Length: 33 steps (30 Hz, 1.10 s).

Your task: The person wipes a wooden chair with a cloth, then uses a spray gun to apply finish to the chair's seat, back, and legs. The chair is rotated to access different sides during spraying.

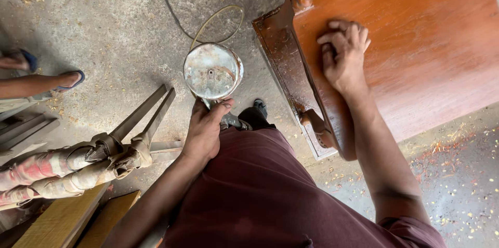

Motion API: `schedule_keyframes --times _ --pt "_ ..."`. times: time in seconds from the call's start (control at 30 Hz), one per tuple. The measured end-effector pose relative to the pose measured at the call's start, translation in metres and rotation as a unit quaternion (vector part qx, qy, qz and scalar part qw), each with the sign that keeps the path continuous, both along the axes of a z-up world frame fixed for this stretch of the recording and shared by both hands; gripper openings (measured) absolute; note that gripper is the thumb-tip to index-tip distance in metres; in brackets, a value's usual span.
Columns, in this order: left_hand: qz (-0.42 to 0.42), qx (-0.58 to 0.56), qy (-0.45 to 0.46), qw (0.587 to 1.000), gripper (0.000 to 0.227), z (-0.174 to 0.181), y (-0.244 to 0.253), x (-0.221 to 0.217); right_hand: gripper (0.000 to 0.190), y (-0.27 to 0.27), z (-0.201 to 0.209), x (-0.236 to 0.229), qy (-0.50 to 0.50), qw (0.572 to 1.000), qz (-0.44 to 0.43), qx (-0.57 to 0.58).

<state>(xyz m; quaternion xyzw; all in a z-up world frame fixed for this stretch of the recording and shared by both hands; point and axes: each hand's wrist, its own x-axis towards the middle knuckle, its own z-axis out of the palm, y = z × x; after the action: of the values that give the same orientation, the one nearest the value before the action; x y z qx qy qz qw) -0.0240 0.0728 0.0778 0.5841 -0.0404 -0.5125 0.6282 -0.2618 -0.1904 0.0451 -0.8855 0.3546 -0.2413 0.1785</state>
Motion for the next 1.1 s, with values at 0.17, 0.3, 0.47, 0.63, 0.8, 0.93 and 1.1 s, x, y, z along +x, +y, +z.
schedule_keyframes --times 0.17,0.3,0.47,0.63,0.8,0.93,1.1 --pt "-0.008 -0.001 -0.007 1.000 0.033 0.005 -0.013 0.004 0.031 0.014 0.014 -0.009 -0.114 0.957 0.194 0.184" --pt "0.030 -0.019 -0.008 0.999 0.035 0.004 -0.018 0.009 0.024 -0.005 0.062 -0.020 -0.048 0.992 -0.035 0.109" --pt "0.046 -0.016 0.005 0.999 0.020 0.005 -0.027 0.015 0.066 0.047 0.055 0.026 0.205 0.937 0.141 -0.245" --pt "0.040 0.043 0.004 0.998 0.020 0.012 -0.025 0.034 0.055 0.070 0.050 -0.004 -0.020 0.970 -0.129 0.207" --pt "0.026 0.030 0.058 0.998 0.023 0.010 -0.009 0.056 0.059 0.091 0.051 0.015 0.113 0.985 -0.046 -0.121" --pt "-0.045 0.062 0.041 0.996 0.030 0.009 -0.006 0.065 0.057 0.155 0.062 0.060 0.045 0.993 0.076 0.075" --pt "-0.126 -0.083 0.009 0.989 0.042 0.018 0.027 0.075 0.107 0.235 0.044 0.151 0.047 0.971 0.064 0.225"
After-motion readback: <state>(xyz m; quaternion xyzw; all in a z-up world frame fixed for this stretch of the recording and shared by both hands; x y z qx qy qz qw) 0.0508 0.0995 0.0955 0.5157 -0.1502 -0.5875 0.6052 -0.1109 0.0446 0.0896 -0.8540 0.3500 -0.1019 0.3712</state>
